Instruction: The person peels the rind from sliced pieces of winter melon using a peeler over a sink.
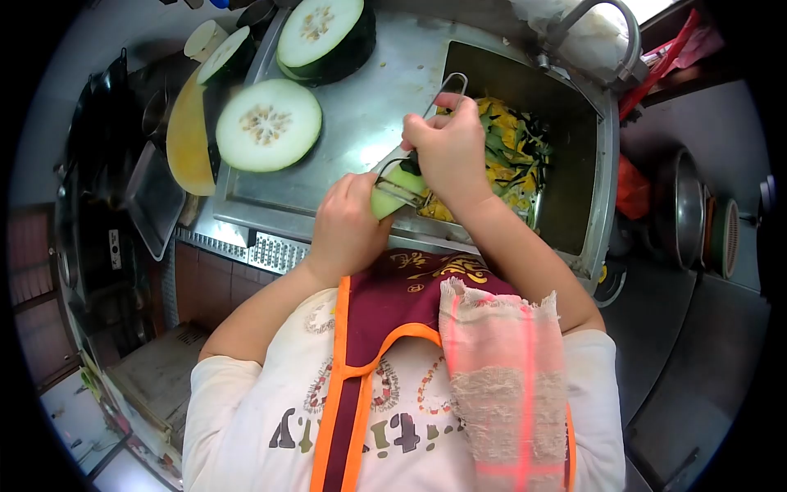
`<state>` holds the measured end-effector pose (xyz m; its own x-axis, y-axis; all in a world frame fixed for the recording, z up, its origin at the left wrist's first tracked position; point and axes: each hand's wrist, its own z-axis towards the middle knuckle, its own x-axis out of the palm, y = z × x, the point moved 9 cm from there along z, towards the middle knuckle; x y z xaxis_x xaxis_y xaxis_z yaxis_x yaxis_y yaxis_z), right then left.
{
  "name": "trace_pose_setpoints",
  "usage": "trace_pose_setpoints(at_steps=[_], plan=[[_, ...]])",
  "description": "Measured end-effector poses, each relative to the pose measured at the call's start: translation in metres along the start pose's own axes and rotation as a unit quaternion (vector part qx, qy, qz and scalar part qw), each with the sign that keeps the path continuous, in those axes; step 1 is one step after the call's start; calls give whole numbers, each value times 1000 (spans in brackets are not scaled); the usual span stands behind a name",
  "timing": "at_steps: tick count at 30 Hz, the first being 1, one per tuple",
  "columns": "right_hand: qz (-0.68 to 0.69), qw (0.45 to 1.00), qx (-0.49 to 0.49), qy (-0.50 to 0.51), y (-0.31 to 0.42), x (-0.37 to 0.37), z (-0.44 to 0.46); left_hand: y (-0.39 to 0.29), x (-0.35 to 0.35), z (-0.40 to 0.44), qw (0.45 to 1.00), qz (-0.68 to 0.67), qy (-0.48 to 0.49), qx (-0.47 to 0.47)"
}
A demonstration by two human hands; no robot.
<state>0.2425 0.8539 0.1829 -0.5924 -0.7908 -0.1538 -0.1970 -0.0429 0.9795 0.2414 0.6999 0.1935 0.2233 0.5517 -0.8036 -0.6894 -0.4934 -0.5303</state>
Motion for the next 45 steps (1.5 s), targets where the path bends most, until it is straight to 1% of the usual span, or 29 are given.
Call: trace_pose_setpoints(at_steps=[3,4,7,8,9,10,11,14,16,18,19,22,24,25,26,27,28,29,30,32,34,35,37,40,41,42,43,44,45], plan=[[112,991,61,-41,-38,-11,16,3,0,-4,1000,-13,-17,12],[154,985,76,-37,-45,-11,17,3,0,-4,999,-17,-25,16],[208,971,114,-11,-88,-20,42,5,-1,-6,999,-13,-35,13],[22,991,90,-92,-113,-58,49,4,-3,-13,998,-14,-51,37],[-162,969,65,-174,-134,-94,53,3,-5,-24,996,-15,-66,62],[19,970,173,-171,-187,-101,41,3,-8,-30,992,-14,-84,91],[195,929,275,-151,-223,-93,24,5,-6,-32,995,-26,-68,74],[319,889,298,-138,-181,-83,5,1,-5,-33,995,-28,-68,61],[301,929,204,-69,-110,-67,3,-2,-8,-26,995,-36,-81,54],[276,950,132,-67,-53,-38,-18,-2,-5,-24,995,-50,-87,24],[263,958,96,-68,-38,-33,-23,-2,-4,-24,994,-57,-88,11],[279,953,72,-95,-64,-42,-4,-2,6,-25,997,-45,-64,20],[316,935,122,-106,-127,-59,21,-1,6,-29,997,-42,-63,23],[148,975,89,-141,-154,-86,23,0,5,-30,997,-41,-65,27],[-30,979,73,-187,-180,-113,22,1,3,-33,996,-50,-69,28],[71,961,179,-197,-207,-118,11,4,2,-37,995,-58,-76,33],[169,923,286,-195,-227,-110,-4,7,1,-38,994,-65,-81,31],[257,862,394,-190,-244,-98,-22,6,1,-37,995,-58,-81,26],[283,875,352,-174,-237,-98,-14,5,0,-34,995,-51,-82,21],[337,894,260,-142,-149,-88,-6,5,1,-30,996,-50,-78,5],[279,948,120,-97,-76,-66,-2,11,3,-24,996,-62,-69,-14],[234,963,106,-84,-52,-52,-10,10,4,-22,996,-60,-65,-18],[157,984,66,-47,-38,-28,-10,9,6,-19,996,-58,-57,-28],[169,978,84,-89,-82,-31,24,7,6,-17,997,-40,-69,-2],[208,971,97,-71,-92,-35,30,8,5,-17,997,-46,-63,-14],[248,950,159,-106,-111,-45,30,9,4,-16,997,-52,-61,-22],[159,961,169,-148,-156,-71,44,9,2,-15,996,-57,-61,-30],[-53,971,112,-205,-154,-104,32,14,-1,-18,995,-66,-63,-40],[-168,965,164,-120,-248,-120,51,21,-2,-23,994,-75,-66,-47]])
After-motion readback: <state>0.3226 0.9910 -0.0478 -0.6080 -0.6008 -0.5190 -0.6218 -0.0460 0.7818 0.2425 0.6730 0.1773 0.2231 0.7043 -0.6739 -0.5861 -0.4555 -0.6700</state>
